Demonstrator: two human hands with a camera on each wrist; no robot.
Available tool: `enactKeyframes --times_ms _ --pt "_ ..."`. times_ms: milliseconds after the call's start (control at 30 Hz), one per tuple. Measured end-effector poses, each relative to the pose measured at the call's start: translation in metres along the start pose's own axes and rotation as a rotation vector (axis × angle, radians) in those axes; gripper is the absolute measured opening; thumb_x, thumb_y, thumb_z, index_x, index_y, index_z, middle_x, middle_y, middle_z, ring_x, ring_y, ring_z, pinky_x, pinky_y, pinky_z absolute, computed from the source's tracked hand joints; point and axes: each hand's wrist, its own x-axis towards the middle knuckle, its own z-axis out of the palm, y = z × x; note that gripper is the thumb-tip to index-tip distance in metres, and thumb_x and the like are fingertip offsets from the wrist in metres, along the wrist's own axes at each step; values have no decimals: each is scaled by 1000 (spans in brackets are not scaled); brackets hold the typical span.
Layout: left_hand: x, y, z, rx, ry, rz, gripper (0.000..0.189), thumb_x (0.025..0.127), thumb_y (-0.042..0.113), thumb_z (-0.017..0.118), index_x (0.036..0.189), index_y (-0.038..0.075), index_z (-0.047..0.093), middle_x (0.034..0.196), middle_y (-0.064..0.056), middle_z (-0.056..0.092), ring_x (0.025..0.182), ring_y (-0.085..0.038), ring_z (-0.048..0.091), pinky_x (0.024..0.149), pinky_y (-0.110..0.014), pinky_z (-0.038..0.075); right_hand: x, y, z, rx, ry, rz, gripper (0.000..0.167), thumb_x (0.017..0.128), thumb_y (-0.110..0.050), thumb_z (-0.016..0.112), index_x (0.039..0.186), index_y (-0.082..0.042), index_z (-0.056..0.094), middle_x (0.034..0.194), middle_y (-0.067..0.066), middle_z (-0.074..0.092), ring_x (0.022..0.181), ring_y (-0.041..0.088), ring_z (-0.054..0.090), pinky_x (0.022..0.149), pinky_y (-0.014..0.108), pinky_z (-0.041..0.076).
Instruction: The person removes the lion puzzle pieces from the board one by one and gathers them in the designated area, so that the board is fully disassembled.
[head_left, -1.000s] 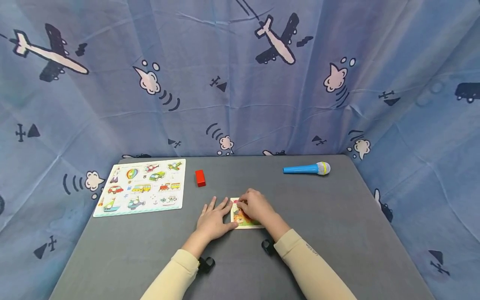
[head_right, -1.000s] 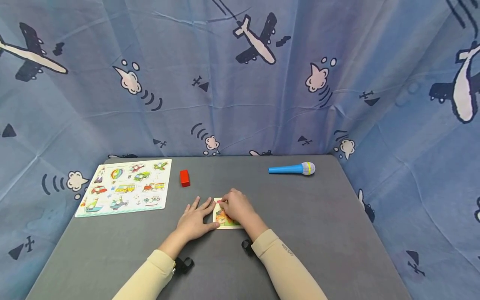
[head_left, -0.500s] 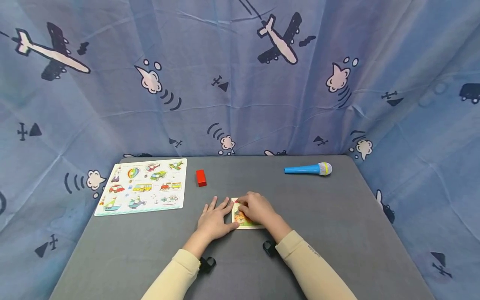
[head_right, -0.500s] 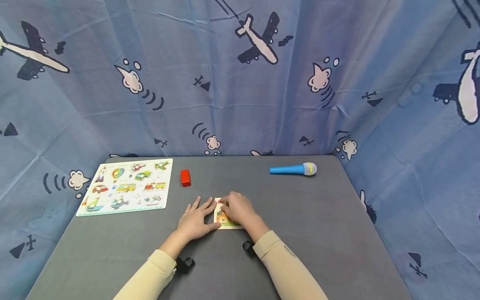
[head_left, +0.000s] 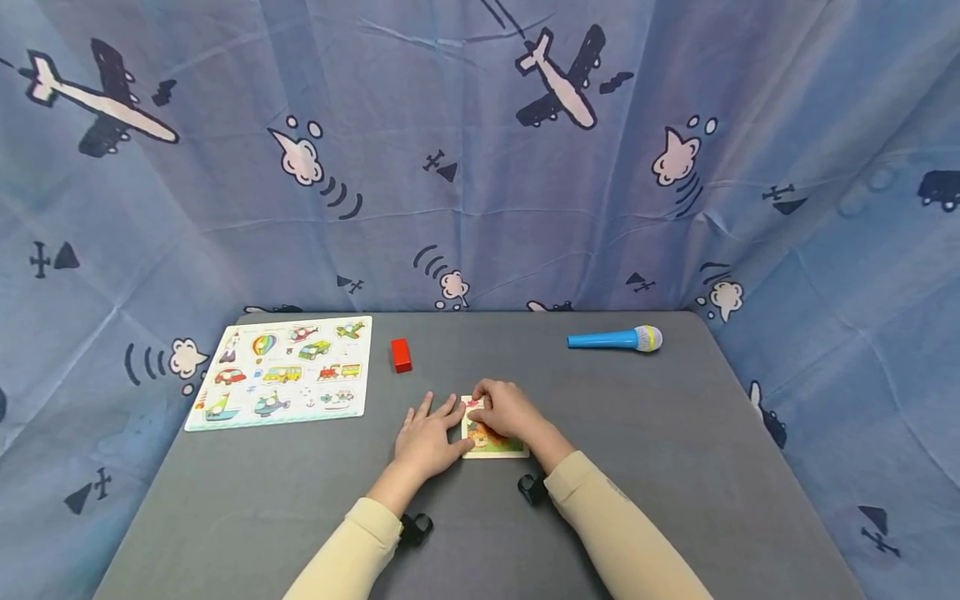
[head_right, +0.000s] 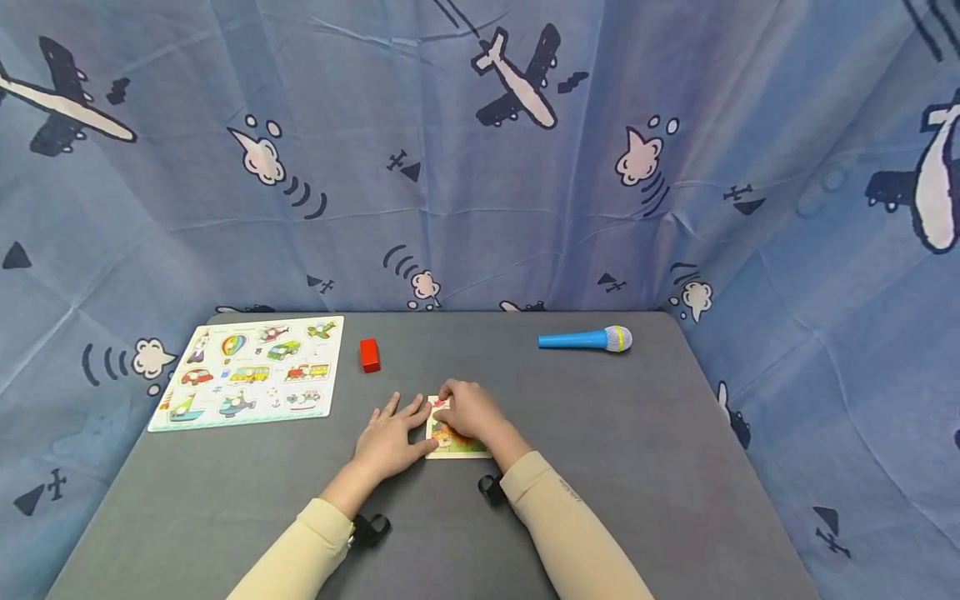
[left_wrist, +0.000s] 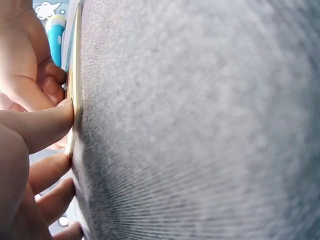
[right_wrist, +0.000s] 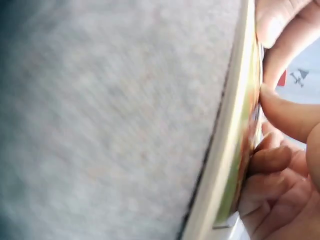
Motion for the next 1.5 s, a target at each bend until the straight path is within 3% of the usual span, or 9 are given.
enactKeyframes --times_ms 133,433,567,733,1267,1500 --pt "0 3 -1 4 0 4 68 89 53 71 148 26 54 159 2 43 154 -35 23 121 -61 22 2 6 1 62 -6 29 23 90 -24 78 104 -12 65 74 1 51 61 14 46 55 25 37" --pt "1 7 -4 -7 -3 0 67 90 51 71 149 26 52 160 2 41 155 -34 21 122 -61 20 0 5 0 70 82 39 21 86 -24 82 101 -17 68 98 0 60 89 18 55 83 37 50" --pt "1 7 -4 -11 -4 4 67 89 50 71 149 25 53 160 1 41 155 -34 22 122 -61 20 -1 4 -2 142 128 46 14 88 -20 80 97 -16 69 90 0 64 79 17 56 70 32 51" --pt "1 6 -4 -19 6 3 67 89 50 72 148 24 54 160 1 42 155 -35 22 122 -62 20 -1 4 -4 235 113 71 6 91 -18 76 92 -15 71 82 1 63 69 15 55 58 26 47" --pt "0 4 -1 -16 10 -3 69 89 51 72 149 24 53 160 1 41 155 -35 22 122 -61 21 -14 17 -24 299 148 -16 8 91 -22 77 93 -14 77 80 -2 72 66 13 63 58 28 51" --pt "-2 2 1 -12 17 1 69 88 52 72 149 24 53 160 1 42 154 -35 22 122 -61 21 -26 37 -42 296 187 -10 10 90 -21 78 95 -12 77 77 -1 69 63 14 55 55 27 45"
